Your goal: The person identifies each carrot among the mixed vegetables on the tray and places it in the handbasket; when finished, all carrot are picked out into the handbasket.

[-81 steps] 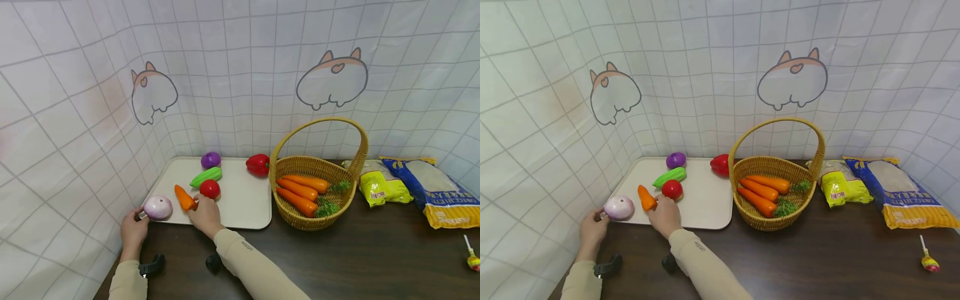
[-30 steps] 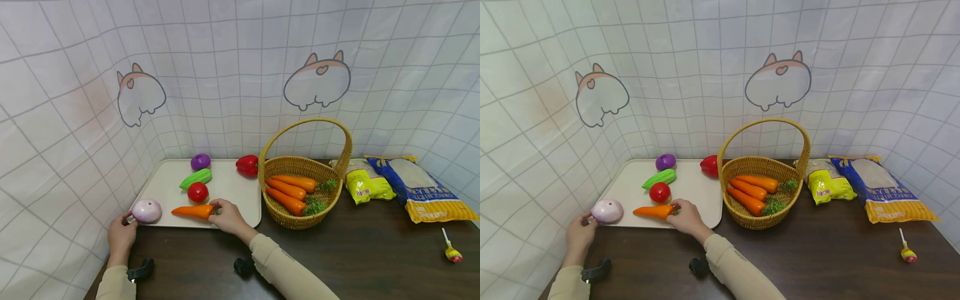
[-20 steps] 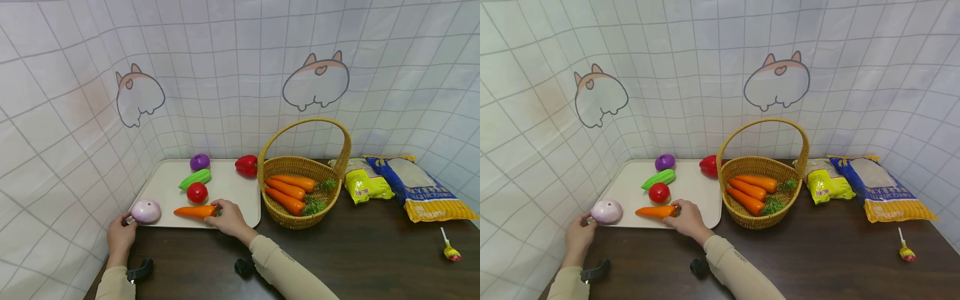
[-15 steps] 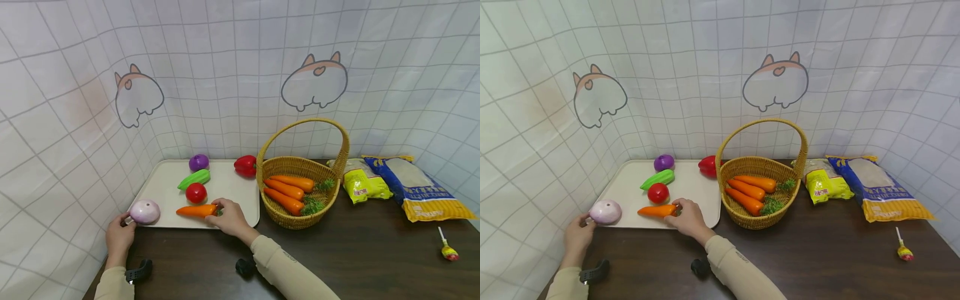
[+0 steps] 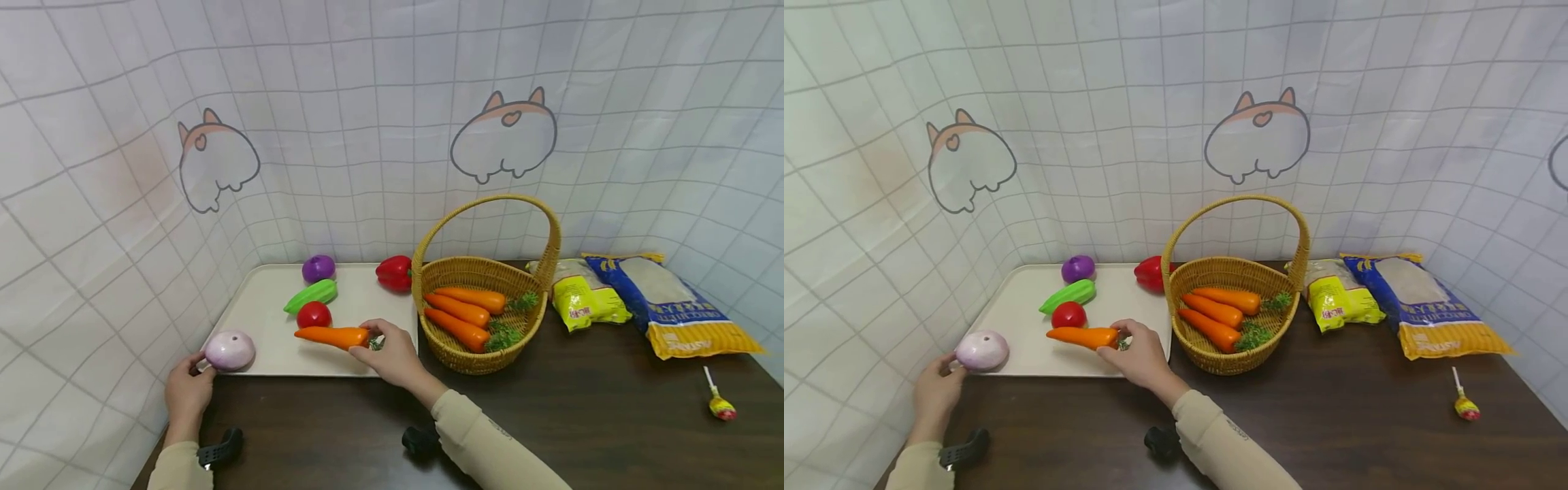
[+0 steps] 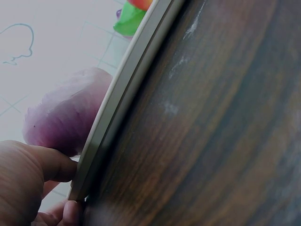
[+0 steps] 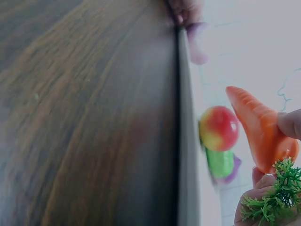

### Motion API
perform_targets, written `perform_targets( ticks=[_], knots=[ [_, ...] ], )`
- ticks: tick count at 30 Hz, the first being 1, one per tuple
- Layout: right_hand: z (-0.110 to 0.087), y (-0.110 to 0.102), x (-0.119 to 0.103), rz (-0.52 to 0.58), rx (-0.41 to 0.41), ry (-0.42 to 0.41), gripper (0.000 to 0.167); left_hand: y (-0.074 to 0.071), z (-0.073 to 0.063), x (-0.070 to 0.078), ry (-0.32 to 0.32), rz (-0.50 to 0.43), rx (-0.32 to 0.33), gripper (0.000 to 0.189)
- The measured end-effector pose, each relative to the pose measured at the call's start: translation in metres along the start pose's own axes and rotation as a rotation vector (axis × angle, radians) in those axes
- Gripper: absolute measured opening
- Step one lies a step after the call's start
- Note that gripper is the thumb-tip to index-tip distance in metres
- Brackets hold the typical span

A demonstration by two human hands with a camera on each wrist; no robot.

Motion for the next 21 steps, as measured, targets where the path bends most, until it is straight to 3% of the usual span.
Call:
perform_targets(
  ticks=[12,21],
  knots=[
    [-0.024,-0.042,-0.018,0.019,0.011,-0.053,0.039,-0.005,-0.002,0.002,-0.003,0.0,-0.003,0.044],
    [-0.044,-0.083,-0.016,0.052,0.056,-0.1,0.039,-0.001,-0.002,0.003,-0.005,0.006,-0.019,0.044]
  ],
)
Point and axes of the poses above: each hand's wrist, its own z-axis towards the middle knuckle, its own y-axis out of the palm, x = y × z, the point moved 8 cm from there along z, towards the middle knuckle
